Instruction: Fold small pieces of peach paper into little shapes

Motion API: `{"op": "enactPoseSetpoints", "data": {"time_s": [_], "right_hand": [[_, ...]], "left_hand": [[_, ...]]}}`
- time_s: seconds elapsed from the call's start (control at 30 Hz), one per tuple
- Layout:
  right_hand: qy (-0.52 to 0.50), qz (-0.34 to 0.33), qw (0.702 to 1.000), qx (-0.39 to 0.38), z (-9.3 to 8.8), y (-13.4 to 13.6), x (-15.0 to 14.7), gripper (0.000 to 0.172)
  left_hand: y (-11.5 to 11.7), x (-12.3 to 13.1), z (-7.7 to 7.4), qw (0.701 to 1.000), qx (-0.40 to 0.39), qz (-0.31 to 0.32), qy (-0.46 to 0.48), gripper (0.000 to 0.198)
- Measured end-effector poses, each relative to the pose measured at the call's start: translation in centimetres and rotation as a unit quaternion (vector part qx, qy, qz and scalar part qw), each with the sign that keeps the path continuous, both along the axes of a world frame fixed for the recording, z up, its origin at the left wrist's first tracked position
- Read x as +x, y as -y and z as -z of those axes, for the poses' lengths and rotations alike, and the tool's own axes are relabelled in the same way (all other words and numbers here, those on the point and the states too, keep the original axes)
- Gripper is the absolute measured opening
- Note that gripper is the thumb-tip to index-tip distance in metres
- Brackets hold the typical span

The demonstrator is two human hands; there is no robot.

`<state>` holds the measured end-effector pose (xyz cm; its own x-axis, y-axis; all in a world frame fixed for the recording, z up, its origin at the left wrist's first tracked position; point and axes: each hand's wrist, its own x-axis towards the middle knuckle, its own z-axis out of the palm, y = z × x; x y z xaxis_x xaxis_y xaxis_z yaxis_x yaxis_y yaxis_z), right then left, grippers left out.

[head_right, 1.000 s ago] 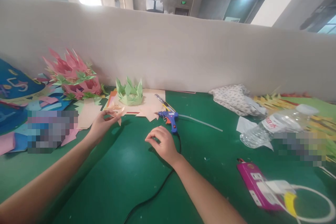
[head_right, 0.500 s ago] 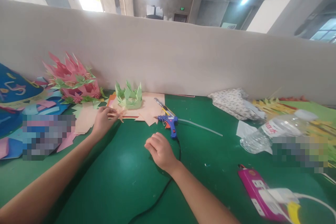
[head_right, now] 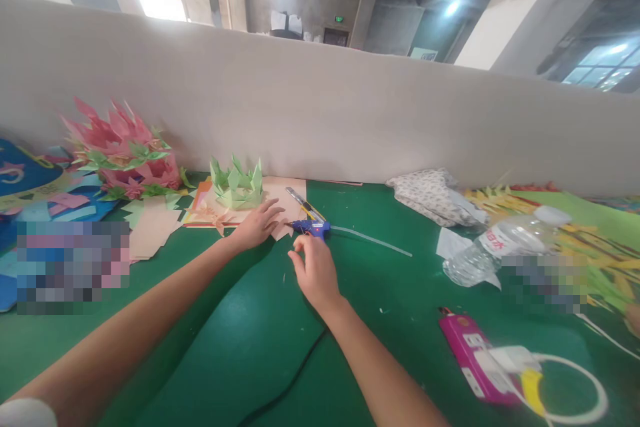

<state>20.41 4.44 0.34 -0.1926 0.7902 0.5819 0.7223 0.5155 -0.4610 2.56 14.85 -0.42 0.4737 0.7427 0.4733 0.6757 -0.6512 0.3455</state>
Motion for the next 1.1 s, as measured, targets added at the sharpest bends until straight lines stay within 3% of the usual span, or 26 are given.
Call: {"op": "enactPoseSetpoints", "data": {"time_s": [0.1,0.23,0.37,0.53,0.7,0.83,0.9,1.0,1.1], "right_hand": [[0.052,0.103,0.992,0.050,0.6,-1.0,1.8,0.039],[0.070,0.134,0.988,-0.007,2.4,-2.1,3.1,0.039],[0.064,0.148,0.987,-0.027,3.6,-2.8,3.3,0.037],[0.065,0.192,0.979,0.000,4.0,-3.3,4.6,0.041],[0.068,0.219,0.973,0.021,3.9,-3.6,5.6,0.039],[0.101,0.245,0.964,0.035,3.1,-3.2,4.8,0.039],[0.099,0.229,0.966,0.063,2.6,-2.8,4.0,0.038],[0.084,0.111,0.988,0.072,2.0,-2.2,2.5,0.030],[0.106,0.082,0.989,0.058,1.8,-1.9,1.8,0.025]], "left_hand": [[-1.4,1.5,1.2,1.000,-0.003,0.004,-0.011,0.030],[-1.5,1.6,2.3,0.999,-0.006,-0.019,-0.026,0.026],[-0.3,0.7,2.2,0.998,-0.007,-0.038,-0.040,0.023],[2.2,-0.6,1.6,0.998,-0.014,-0.036,-0.050,0.022],[6.3,-2.3,0.9,0.998,-0.030,-0.007,-0.053,0.023],[9.9,-3.8,-0.3,0.993,-0.100,0.033,-0.049,0.025],[11.0,-4.2,-0.8,0.990,-0.128,0.040,-0.042,0.025],[10.8,-4.4,-0.9,0.987,-0.149,0.036,-0.043,0.023],[9.1,-3.9,-0.3,0.990,-0.109,-0.091,-0.026,0.031]]}}
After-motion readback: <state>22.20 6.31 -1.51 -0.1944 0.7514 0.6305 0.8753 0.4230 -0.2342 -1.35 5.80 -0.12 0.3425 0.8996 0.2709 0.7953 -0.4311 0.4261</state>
